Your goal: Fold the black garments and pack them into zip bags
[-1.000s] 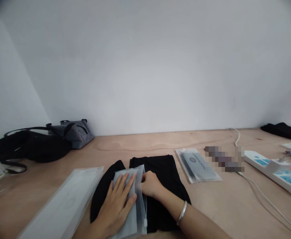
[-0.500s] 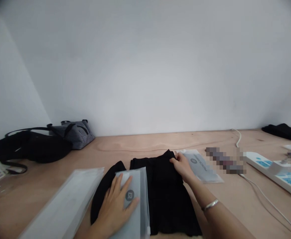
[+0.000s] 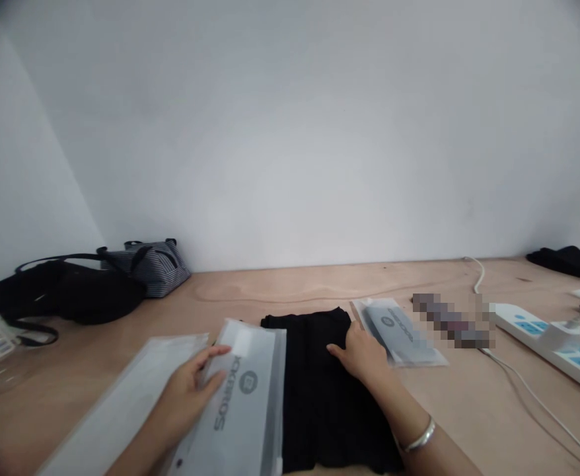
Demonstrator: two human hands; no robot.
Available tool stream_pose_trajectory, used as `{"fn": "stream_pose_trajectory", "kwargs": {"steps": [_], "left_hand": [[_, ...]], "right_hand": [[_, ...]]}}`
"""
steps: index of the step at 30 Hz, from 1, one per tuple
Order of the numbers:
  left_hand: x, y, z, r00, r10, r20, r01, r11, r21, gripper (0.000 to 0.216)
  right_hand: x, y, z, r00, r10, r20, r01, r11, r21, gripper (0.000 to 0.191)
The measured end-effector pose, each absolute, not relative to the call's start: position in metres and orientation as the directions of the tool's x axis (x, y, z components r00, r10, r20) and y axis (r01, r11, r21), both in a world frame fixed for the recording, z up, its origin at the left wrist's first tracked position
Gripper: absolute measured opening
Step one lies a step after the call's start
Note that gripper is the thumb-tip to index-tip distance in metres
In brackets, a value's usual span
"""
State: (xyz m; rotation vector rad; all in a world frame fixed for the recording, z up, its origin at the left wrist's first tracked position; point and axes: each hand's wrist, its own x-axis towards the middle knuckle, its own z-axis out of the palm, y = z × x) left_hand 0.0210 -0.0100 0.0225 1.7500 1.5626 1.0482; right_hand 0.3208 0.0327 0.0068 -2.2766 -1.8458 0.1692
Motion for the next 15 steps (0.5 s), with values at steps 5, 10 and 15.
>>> {"fn": "stream_pose_trajectory", "kwargs": {"steps": [5, 10, 15], "left_hand": [[-0.054, -0.013, 0.051, -0.108, 0.989, 0.104, 0.394, -0.053, 0.918, 0.050], [-0.144, -0.017, 0.037, -0.179, 0.978, 0.110, 0.517, -0.002, 0.856, 0.045], [-0.173, -0.021, 0.005, -0.125, 0.975, 0.183, 0.735, -0.033, 0.677, 0.033]], "right_hand": [[0.327, 0.035, 0.001, 0.252, 0.968, 0.009, 0.932, -0.240, -0.271, 0.048], [0.324, 0.040, 0.009, 0.240, 0.967, 0.082, 0.918, -0.199, -0.342, 0.034], [0.294, 0.049, 0.028, 0.193, 0.961, 0.198, 0.898, -0.092, -0.429, 0.028]]}}
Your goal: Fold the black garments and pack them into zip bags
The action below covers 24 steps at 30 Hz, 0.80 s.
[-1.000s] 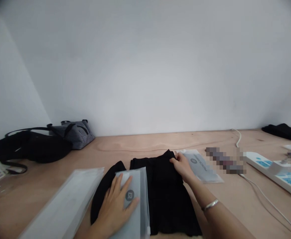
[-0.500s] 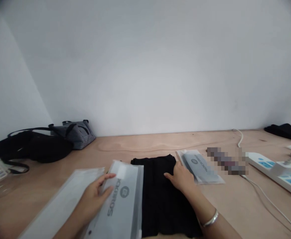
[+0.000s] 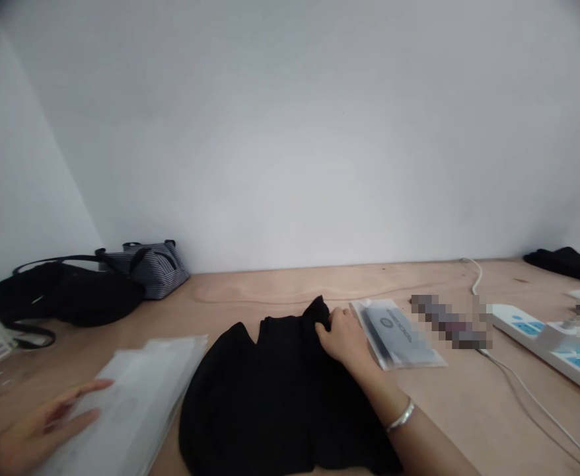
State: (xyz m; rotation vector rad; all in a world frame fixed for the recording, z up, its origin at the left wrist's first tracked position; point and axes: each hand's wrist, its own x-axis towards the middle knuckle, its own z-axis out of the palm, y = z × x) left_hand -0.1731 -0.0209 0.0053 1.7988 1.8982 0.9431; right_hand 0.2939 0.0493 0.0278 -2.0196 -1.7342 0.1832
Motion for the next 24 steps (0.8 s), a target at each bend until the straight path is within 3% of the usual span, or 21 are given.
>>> {"fn": "stream_pose_trajectory", "kwargs": {"steps": [4, 6, 9, 16, 20, 24], "left_hand": [[-0.159, -0.016, -0.003, -0.049, 0.926, 0.375, 0.960, -0.060, 0.274, 0.036], [-0.144, -0.012, -0.002, -0.012, 0.907, 0.422, 0.982, -0.069, 0.177, 0.040], [-0.111, -0.010, 0.004, 0.094, 0.898, 0.430, 0.972, -0.177, 0.157, 0.040], [-0.001, -0.006, 0.032, 0.466, 0.837, 0.286, 0.824, -0.528, 0.205, 0.038], [0.062, 0.010, 0.038, 0.590, 0.769, 0.244, 0.771, -0.627, 0.109, 0.044], [0.112, 0.029, 0.027, 0.612, 0.748, 0.258, 0.781, -0.624, -0.044, 0.053]], "right_hand": [[0.257, 0.055, 0.030, 0.060, 0.978, 0.200, 0.870, 0.047, -0.490, 0.033], [0.246, 0.056, 0.026, -0.097, 0.968, 0.233, 0.802, 0.215, -0.557, 0.035], [0.249, 0.056, 0.019, -0.265, 0.913, 0.311, 0.687, 0.404, -0.604, 0.034], [0.311, 0.055, -0.001, -0.316, 0.893, 0.322, 0.756, 0.442, -0.484, 0.031], [0.329, 0.056, -0.022, -0.428, 0.883, 0.193, 0.832, 0.468, -0.298, 0.045], [0.329, 0.057, -0.031, -0.444, 0.881, 0.164, 0.853, 0.471, -0.226, 0.048]]}}
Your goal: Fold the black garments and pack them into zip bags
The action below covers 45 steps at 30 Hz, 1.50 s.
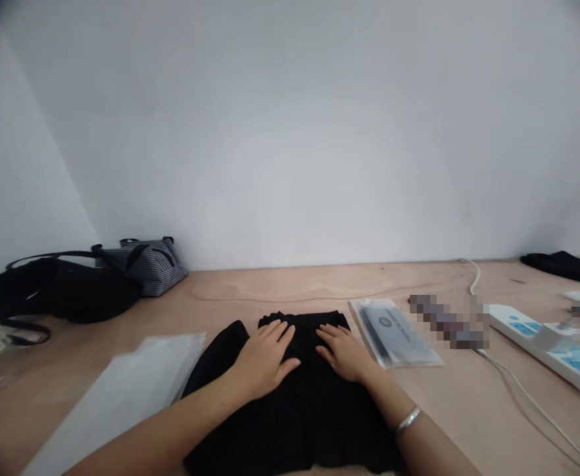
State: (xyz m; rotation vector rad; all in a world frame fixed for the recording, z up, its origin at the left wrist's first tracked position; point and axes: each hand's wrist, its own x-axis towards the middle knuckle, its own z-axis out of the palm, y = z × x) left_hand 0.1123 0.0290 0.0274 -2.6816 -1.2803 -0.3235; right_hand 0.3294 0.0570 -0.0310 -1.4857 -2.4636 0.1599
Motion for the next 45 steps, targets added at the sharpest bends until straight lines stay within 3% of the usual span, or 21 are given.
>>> {"fn": "stream_pose_trajectory", "kwargs": {"steps": [5, 13, 17, 19, 23, 26, 30, 37, 45], "left_hand": [[0.126, 0.046, 0.019, 0.584, 0.774, 0.243, 0.810, -0.576, -0.112, 0.022], [0.036, 0.030, 0.038, 0.375, 0.870, 0.320, 0.926, -0.339, -0.165, 0.020], [0.015, 0.012, 0.029, 0.283, 0.893, 0.351, 0.944, -0.195, -0.265, 0.018], [0.018, 0.011, 0.027, 0.336, 0.853, 0.399, 0.935, -0.251, -0.252, 0.030], [0.026, 0.024, 0.022, 0.594, 0.687, 0.419, 0.799, -0.563, -0.212, 0.052], [0.023, 0.040, 0.013, 0.565, 0.777, 0.277, 0.816, -0.575, -0.054, 0.060], [0.015, 0.057, 0.006, 0.365, 0.921, 0.135, 0.897, -0.387, 0.214, 0.054], [0.022, 0.070, 0.022, 0.316, 0.937, 0.151, 0.879, -0.349, 0.325, 0.033], [0.000, 0.071, 0.047, 0.341, 0.915, 0.214, 0.747, -0.402, 0.529, 0.034]], "right_hand": [[0.328, 0.055, -0.032, -0.436, 0.875, 0.211, 0.858, 0.475, -0.197, 0.045], [0.326, 0.054, -0.031, -0.423, 0.883, 0.203, 0.869, 0.458, -0.185, 0.046], [0.327, 0.055, -0.033, -0.414, 0.884, 0.217, 0.871, 0.454, -0.189, 0.045], [0.327, 0.056, -0.035, -0.414, 0.882, 0.224, 0.869, 0.456, -0.190, 0.045], [0.327, 0.055, -0.036, -0.416, 0.879, 0.235, 0.867, 0.461, -0.189, 0.045], [0.326, 0.054, -0.034, -0.419, 0.874, 0.247, 0.866, 0.466, -0.179, 0.044], [0.324, 0.058, -0.026, -0.417, 0.874, 0.249, 0.893, 0.445, -0.063, 0.039], [0.324, 0.085, -0.009, -0.386, 0.886, 0.255, 0.922, 0.376, 0.091, 0.042], [0.345, 0.081, 0.004, -0.405, 0.867, 0.291, 0.914, 0.380, 0.141, 0.028]]}}
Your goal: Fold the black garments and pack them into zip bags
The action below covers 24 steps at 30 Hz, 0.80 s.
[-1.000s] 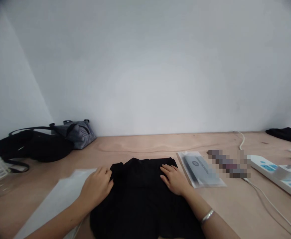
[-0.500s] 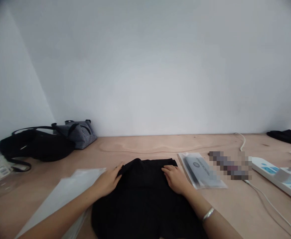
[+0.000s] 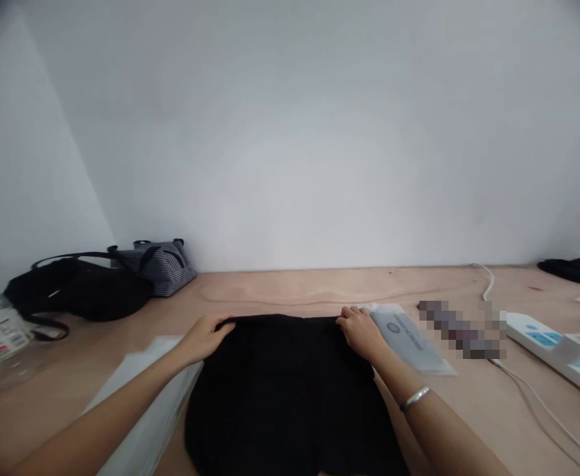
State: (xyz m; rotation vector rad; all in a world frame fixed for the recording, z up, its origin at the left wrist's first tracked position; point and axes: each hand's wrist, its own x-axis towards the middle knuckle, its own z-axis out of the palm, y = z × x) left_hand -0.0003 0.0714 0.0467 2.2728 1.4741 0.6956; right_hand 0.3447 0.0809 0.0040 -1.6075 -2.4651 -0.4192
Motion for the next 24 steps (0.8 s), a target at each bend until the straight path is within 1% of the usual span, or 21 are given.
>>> {"fn": "stream_pose_trajectory", "kwargs": {"steps": [1, 3, 6, 7, 9, 12, 15, 19, 21, 22, 24], "left_hand": [[-0.004, 0.069, 0.050, 0.358, 0.911, 0.204, 0.723, -0.409, 0.556, 0.034], [-0.009, 0.064, 0.057, 0.390, 0.907, 0.159, 0.650, -0.394, 0.650, 0.034], [-0.010, 0.056, 0.063, 0.416, 0.907, 0.068, 0.502, -0.291, 0.815, 0.031], [-0.010, 0.054, 0.064, 0.421, 0.906, 0.042, 0.462, -0.254, 0.850, 0.030], [-0.007, 0.051, 0.066, 0.426, 0.905, 0.004, 0.432, -0.207, 0.877, 0.027], [-0.006, 0.047, 0.068, 0.428, 0.903, -0.023, 0.442, -0.187, 0.877, 0.024], [-0.011, 0.043, 0.072, 0.454, 0.891, -0.012, 0.461, -0.223, 0.859, 0.025], [-0.023, 0.032, 0.077, 0.538, 0.842, -0.046, 0.505, -0.278, 0.817, 0.032], [-0.027, 0.024, 0.079, 0.569, 0.816, -0.099, 0.555, -0.293, 0.779, 0.036], [-0.028, 0.019, 0.081, 0.590, 0.796, -0.135, 0.578, -0.299, 0.759, 0.036], [-0.028, 0.011, 0.084, 0.651, 0.728, -0.216, 0.603, -0.322, 0.729, 0.036]], "right_hand": [[0.347, 0.078, 0.006, -0.411, 0.863, 0.295, 0.912, 0.385, 0.145, 0.029], [0.352, 0.074, 0.008, -0.414, 0.858, 0.305, 0.910, 0.385, 0.153, 0.030], [0.351, 0.069, 0.008, -0.438, 0.839, 0.323, 0.899, 0.414, 0.142, 0.035], [0.348, 0.068, 0.007, -0.453, 0.827, 0.332, 0.891, 0.436, 0.131, 0.036], [0.340, 0.068, 0.006, -0.489, 0.802, 0.343, 0.868, 0.487, 0.101, 0.036], [0.328, 0.068, 0.010, -0.517, 0.787, 0.336, 0.845, 0.532, 0.055, 0.026], [0.324, 0.059, 0.023, -0.515, 0.806, 0.292, 0.849, 0.527, 0.042, 0.018], [0.325, 0.020, 0.045, -0.531, 0.822, 0.206, 0.845, 0.532, 0.053, 0.019], [0.324, -0.008, 0.051, -0.539, 0.830, 0.144, 0.838, 0.545, -0.007, 0.020], [0.322, -0.022, 0.053, -0.535, 0.840, 0.091, 0.841, 0.539, -0.037, 0.019], [0.319, -0.042, 0.056, -0.519, 0.853, -0.047, 0.851, 0.512, -0.116, 0.012]]}}
